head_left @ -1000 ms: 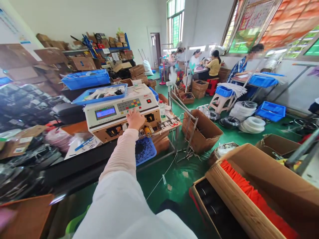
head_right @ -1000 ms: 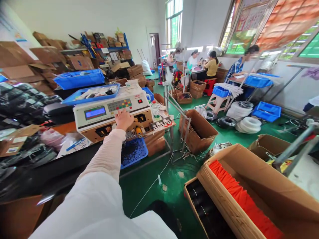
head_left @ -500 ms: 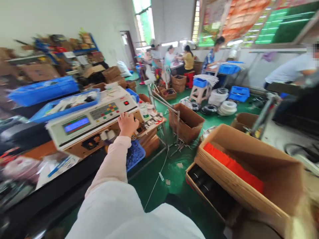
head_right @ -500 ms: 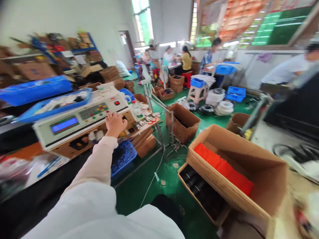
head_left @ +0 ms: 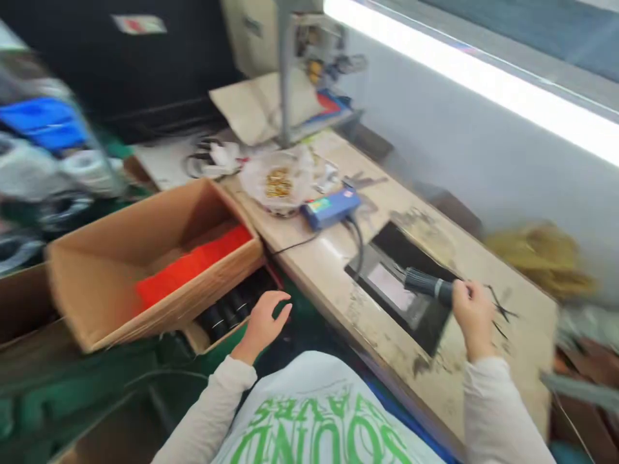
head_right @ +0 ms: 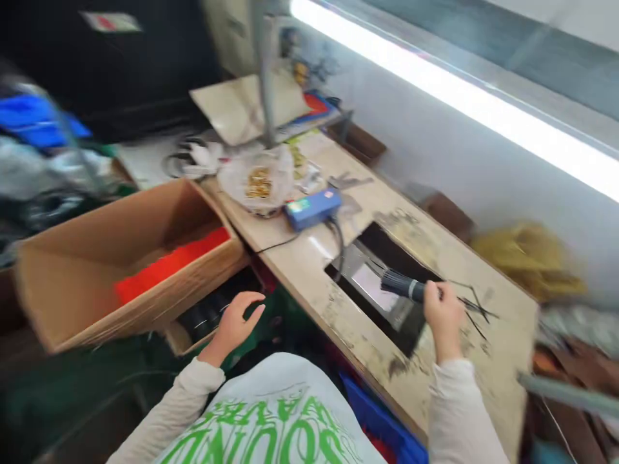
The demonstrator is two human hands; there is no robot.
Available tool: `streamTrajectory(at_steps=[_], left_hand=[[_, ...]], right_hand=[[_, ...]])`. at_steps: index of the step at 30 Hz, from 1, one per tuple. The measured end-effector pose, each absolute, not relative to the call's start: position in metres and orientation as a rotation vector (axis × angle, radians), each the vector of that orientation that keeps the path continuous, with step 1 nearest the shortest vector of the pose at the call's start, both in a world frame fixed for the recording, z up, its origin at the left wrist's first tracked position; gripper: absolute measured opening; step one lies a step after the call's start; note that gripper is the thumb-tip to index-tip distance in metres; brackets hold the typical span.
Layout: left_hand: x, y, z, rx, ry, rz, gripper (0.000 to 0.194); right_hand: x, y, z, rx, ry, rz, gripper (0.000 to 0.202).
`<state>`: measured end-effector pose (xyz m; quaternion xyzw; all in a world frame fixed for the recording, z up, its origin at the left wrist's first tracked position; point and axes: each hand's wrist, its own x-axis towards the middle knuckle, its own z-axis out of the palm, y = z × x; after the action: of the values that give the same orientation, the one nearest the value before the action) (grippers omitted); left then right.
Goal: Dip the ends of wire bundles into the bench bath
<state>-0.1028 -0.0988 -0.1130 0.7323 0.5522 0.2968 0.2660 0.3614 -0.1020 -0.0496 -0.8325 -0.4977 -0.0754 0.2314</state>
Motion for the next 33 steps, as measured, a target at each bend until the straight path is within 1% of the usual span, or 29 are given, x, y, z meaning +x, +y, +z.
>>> streamTrajectory(at_steps=[1, 2, 5, 8, 11, 15, 21, 33], left_hand=[[-0.088, -0.085, -0.113, 2.051, 1.408, 0.861, 0.020], [-0.073, -0.073, -0.113, 2.128, 1.328, 0.899, 0.020], [-0.035, -0.046, -0.116, 2.307, 1.177, 0.921, 0.024], [-0.009, -0.026, -0.129, 2.386, 1.197, 0.863, 0.030], [0.005, -0.013, -0.144, 2.394, 1.312, 0.813, 0.036], [0.012, -0.009, -0.155, 2.384, 1.384, 0.798, 0.038], [0.012, -0.009, -0.159, 2.454, 1.316, 0.909, 0.038], [0.012, -0.010, -0.165, 2.409, 1.312, 0.939, 0.037]], right_hand=[[0.373, -0.117, -0.051, -2.360, -1.286, -0.216, 0.042], [0.381, -0.125, -0.054, -2.388, -1.272, -0.187, 0.042], [0.391, -0.128, -0.070, -2.407, -1.336, -0.126, 0.036], [0.391, -0.118, -0.087, -2.442, -1.436, -0.040, 0.030], [0.389, -0.108, -0.103, -2.480, -1.558, 0.017, 0.027], [0.386, -0.092, -0.121, -2.592, -1.728, 0.034, 0.025], [0.385, -0.075, -0.140, -2.745, -1.910, 0.000, 0.027], [0.386, -0.064, -0.148, -2.805, -2.096, -0.046, 0.031]])
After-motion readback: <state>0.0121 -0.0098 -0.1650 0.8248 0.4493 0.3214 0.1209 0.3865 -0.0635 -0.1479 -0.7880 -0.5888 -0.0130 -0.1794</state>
